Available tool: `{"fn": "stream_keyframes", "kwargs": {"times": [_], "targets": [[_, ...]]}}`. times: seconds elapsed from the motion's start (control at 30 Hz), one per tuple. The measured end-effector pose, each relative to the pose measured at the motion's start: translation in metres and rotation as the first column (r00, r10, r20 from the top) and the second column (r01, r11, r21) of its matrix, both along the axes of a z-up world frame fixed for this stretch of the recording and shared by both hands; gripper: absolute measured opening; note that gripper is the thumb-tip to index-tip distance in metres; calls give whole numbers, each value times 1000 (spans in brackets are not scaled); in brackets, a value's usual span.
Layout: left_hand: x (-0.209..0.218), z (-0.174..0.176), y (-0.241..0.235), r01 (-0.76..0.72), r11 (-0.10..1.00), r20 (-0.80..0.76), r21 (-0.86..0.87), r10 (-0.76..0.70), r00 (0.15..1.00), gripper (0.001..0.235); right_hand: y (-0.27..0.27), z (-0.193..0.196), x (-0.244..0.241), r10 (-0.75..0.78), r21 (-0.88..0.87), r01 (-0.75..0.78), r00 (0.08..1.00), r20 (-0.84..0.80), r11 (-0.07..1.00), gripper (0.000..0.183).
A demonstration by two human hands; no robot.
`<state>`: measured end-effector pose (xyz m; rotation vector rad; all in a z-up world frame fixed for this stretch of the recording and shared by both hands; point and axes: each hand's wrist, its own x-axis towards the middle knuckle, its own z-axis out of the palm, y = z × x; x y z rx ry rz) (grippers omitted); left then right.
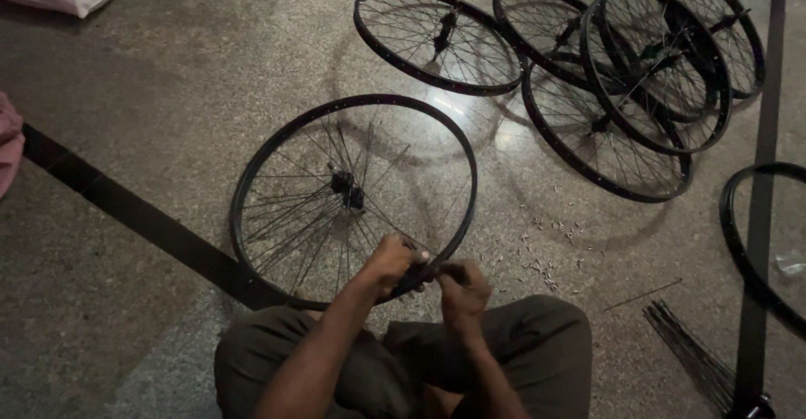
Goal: The person sits on the floor and assembles a bicycle wheel by inserting spokes into the hub and rim. They use their hands to thread the spokes and secure them with nipples, working methodically around the wheel. Several other bicycle wheels are visible in the background.
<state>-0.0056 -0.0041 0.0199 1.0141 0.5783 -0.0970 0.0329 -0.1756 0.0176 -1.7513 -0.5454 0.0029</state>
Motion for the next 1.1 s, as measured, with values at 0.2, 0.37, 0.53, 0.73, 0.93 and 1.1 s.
{"fn": "stream_keyframes", "kwargs": {"times": [0.2,0.37,0.53,0.73,0.93,1.1], "targets": [[1,-10,-2,-30,999,63,26,29,998,16,3,-7,-12,-1,-176,41,975,223,983,7],[3,-13,0,-45,999,59,30,43,997,14,7,-2,-23,-13,-31,16,995,96,999,9],[0,-2,-1,-26,1000,35,-9,26,999,15,5,13,-17,11,4,-11,999,44,1000,8],[-4,15,-3,-45,999,20,18,44,999,13,4,15,-16,27,-17,-26,995,95,1000,11],[-7,17,-8,-2,999,6,34,2,1000,15,-6,6,-4,144,82,-142,989,-17,986,11],[-9,15,-7,48,998,20,38,-49,999,18,-13,-2,5,228,89,-220,970,-86,971,10]]}}
